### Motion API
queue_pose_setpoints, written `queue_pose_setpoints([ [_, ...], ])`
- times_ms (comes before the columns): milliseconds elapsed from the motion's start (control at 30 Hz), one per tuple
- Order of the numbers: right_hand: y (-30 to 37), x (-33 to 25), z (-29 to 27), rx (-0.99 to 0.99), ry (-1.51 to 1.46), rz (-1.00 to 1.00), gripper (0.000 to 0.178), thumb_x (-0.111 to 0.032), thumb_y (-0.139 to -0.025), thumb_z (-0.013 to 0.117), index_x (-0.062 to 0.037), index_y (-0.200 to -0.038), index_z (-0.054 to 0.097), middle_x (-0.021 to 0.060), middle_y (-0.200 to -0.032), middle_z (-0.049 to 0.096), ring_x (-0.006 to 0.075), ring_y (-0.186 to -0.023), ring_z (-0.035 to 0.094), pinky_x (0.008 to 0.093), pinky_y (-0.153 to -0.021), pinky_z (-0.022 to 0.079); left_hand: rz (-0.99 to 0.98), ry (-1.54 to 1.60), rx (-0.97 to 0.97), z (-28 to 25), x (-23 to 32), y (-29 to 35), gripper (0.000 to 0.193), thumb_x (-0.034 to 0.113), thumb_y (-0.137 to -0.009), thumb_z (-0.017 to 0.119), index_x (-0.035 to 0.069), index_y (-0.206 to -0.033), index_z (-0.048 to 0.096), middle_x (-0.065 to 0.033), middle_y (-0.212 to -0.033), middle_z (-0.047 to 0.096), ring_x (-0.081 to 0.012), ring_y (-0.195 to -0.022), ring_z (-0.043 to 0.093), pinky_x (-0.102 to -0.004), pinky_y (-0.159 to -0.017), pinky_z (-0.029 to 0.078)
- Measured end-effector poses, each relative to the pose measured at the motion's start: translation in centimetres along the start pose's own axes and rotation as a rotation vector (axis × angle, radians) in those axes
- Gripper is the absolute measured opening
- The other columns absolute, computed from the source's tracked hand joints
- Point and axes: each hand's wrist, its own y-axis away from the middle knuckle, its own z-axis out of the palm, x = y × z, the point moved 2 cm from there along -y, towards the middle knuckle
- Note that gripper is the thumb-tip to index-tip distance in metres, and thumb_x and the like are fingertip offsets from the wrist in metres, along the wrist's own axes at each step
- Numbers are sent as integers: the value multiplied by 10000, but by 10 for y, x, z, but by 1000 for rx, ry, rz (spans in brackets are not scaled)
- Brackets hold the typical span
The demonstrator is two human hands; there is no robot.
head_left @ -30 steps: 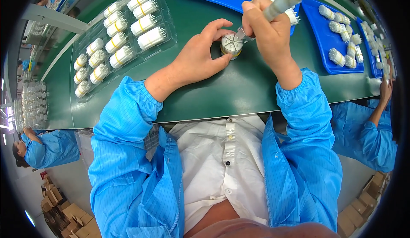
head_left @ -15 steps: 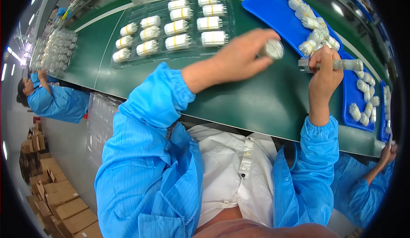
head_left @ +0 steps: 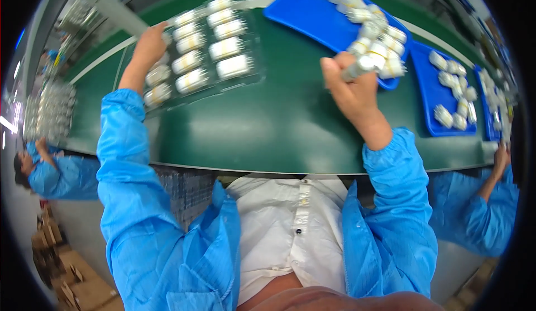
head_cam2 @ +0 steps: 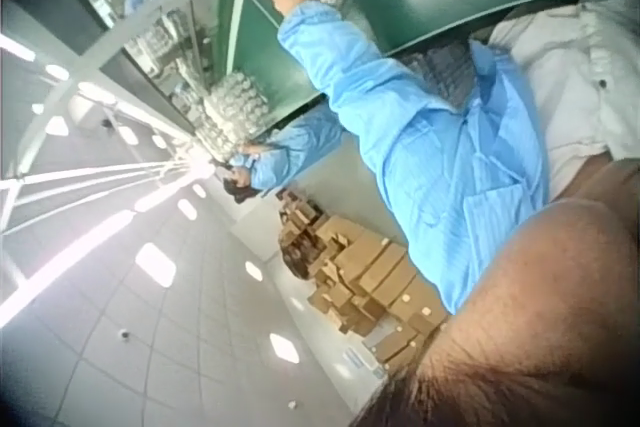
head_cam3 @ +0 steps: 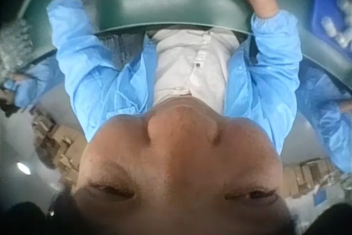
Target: The person assembles small plastic housings using a handheld pen-like assembly tool.
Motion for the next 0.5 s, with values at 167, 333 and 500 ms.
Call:
queue_pose_setpoints([
  [167,3,-5,-1,-3,59,-183,317,-111,-894,678,-46,-648,489,63,-572,453,179,-481,423,341,-454,321,445,267,170,-22,188,-46,407,28,-869,519,83,-1265,590,-175,-1200,638,-376,-1117,592,-444,-941,485],
  [333,2,-4,-9,20,148,-263,304,-107,-862,700,-56,-645,493,90,-556,453,257,-459,425,365,-441,332,811,537,484,14,353,-104,295,124,-867,561,-42,-1110,551,-236,-1097,619,-401,-1023,607,-467,-897,495],
  [500,-1,5,-13,78,151,-262,296,-102,-847,711,-54,-650,495,100,-562,460,271,-465,442,376,-443,345,839,495,317,51,401,-139,323,58,-854,514,-23,-1161,573,-245,-1106,609,-422,-1034,590,-473,-897,481],
])
